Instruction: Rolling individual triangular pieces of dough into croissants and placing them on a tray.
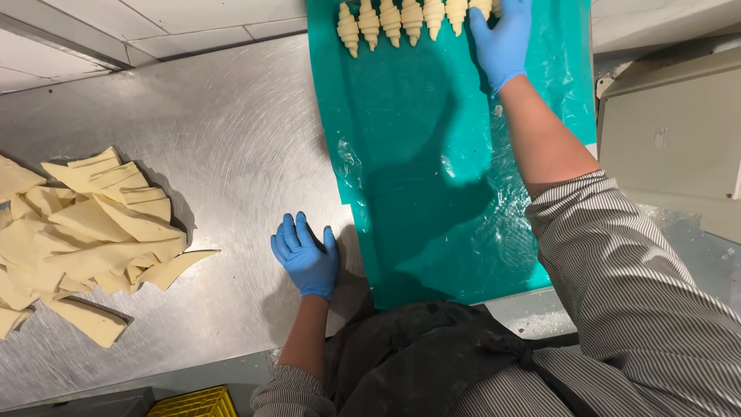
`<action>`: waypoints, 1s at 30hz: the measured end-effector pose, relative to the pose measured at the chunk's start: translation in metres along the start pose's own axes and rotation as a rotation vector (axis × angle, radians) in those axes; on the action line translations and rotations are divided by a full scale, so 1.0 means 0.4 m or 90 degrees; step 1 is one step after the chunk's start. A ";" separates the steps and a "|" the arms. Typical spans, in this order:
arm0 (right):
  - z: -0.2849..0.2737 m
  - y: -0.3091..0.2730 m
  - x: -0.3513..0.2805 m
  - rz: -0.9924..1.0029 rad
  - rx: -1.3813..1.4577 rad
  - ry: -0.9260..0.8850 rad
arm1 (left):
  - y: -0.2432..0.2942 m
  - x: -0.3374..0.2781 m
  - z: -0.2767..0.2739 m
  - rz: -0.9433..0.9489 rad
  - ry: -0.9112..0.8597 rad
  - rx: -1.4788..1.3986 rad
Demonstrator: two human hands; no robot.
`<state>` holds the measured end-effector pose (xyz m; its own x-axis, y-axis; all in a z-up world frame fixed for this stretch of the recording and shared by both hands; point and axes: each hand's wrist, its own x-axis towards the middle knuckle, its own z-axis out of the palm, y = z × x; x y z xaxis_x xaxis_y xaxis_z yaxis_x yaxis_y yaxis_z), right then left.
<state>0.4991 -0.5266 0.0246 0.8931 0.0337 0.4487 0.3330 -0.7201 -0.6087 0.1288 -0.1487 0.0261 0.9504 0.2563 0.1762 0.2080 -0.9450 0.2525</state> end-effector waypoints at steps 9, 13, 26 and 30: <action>0.035 -0.002 -0.026 -0.054 0.164 0.071 | 0.000 0.000 -0.004 -0.004 -0.001 -0.012; 0.048 0.018 -0.020 -0.007 0.309 0.078 | -0.001 0.000 0.002 0.004 0.016 -0.007; 0.025 0.084 -0.004 -0.042 0.102 0.095 | -0.003 0.005 0.006 -0.006 -0.005 -0.014; 0.032 0.183 0.016 0.131 0.333 0.076 | 0.001 0.001 -0.004 -0.001 0.005 -0.033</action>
